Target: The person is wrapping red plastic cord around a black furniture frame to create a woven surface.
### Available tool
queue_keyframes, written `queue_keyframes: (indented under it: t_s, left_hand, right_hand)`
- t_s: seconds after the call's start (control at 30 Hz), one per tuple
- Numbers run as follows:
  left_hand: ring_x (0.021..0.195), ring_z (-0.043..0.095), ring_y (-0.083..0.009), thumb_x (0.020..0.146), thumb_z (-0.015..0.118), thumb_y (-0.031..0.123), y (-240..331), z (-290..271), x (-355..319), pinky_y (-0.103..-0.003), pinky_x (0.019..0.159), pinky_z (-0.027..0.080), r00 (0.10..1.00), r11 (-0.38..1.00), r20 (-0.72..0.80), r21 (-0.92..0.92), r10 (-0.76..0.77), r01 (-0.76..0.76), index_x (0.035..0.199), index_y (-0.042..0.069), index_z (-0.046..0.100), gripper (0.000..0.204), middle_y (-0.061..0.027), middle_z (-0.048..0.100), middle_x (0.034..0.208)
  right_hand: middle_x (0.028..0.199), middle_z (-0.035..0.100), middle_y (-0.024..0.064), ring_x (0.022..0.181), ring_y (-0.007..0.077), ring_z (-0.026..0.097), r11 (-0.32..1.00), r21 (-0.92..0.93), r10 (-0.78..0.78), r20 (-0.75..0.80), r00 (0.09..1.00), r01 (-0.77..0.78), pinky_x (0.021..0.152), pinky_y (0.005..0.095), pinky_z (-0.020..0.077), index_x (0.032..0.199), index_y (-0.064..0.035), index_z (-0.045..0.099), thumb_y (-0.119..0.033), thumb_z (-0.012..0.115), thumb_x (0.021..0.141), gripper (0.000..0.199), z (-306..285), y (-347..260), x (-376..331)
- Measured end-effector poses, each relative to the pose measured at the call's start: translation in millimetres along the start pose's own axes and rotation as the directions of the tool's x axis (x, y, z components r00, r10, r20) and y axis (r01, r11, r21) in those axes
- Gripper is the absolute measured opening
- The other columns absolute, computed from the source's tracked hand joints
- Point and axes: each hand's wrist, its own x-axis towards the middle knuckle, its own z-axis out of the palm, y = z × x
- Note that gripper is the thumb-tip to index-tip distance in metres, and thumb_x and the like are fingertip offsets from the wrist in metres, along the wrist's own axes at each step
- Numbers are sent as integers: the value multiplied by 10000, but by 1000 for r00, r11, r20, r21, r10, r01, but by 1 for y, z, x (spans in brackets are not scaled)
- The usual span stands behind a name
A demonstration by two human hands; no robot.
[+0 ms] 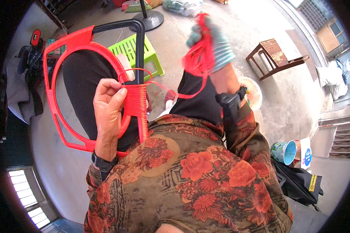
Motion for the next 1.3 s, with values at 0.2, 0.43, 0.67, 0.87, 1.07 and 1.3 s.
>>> queue_keyframes:
  t_s: [0.2, 0.43, 0.67, 0.87, 1.07, 1.3]
  left_hand:
    - [778, 563, -53, 836, 572, -48, 1, -9, 0, -191, 720, 476, 990, 979, 135, 195, 30, -57, 880, 36, 495, 122, -6, 557, 823]
    - [797, 599, -82, 883, 569, 27, -1, -5, -1, -197, 711, 494, 994, 995, 43, 1, -102, 102, 944, 6, 517, 83, -53, 614, 893]
    - [855, 628, -116, 896, 550, 16, -1, -5, -3, -234, 748, 523, 995, 996, 43, -9, -87, 87, 1022, -24, 517, 137, -96, 648, 937]
    - [826, 634, -119, 892, 557, 11, -1, -10, -2, -238, 763, 520, 990, 992, 69, -26, -124, 126, 1023, -25, 518, 142, -101, 651, 935]
    - [806, 635, -118, 899, 564, 41, -3, 1, 0, -235, 733, 518, 981, 986, 99, -7, -164, 166, 1035, -33, 515, 163, -100, 653, 916]
    - [793, 626, -105, 905, 559, 53, -6, -3, 2, -229, 718, 509, 975, 981, 114, 19, -193, 192, 1051, -36, 518, 176, -87, 654, 899]
  right_hand:
    - [547, 461, -42, 471, 56, 419, 528, -835, 65, -142, 988, -155, 446, 216, 335, 775, -84, 643, -314, 686, 800, 235, 92, 61, -17]
    - [696, 612, -27, 610, 38, 514, 484, -833, 234, -171, 957, -267, 547, 229, 430, 894, -47, 672, -235, 715, 774, 227, 84, 55, -21]
    - [724, 638, 9, 606, 62, 563, 297, -835, 648, -180, 740, -464, 553, 215, 461, 947, -33, 647, -159, 693, 786, 210, 48, 36, -72]
    - [735, 584, 84, 510, 81, 478, 649, -697, 384, -47, 922, -306, 452, 197, 376, 779, -19, 595, -168, 567, 829, 160, 11, 17, -93]
    - [852, 616, 189, 477, 110, 466, 973, -210, 120, 129, 984, -91, 422, 247, 366, 813, -19, 564, -249, 588, 855, 235, 41, 28, -81]
    - [696, 578, 46, 529, 86, 499, 806, -559, 364, 210, 907, -193, 456, 211, 371, 801, -28, 573, -159, 592, 813, 133, 91, 17, -89]
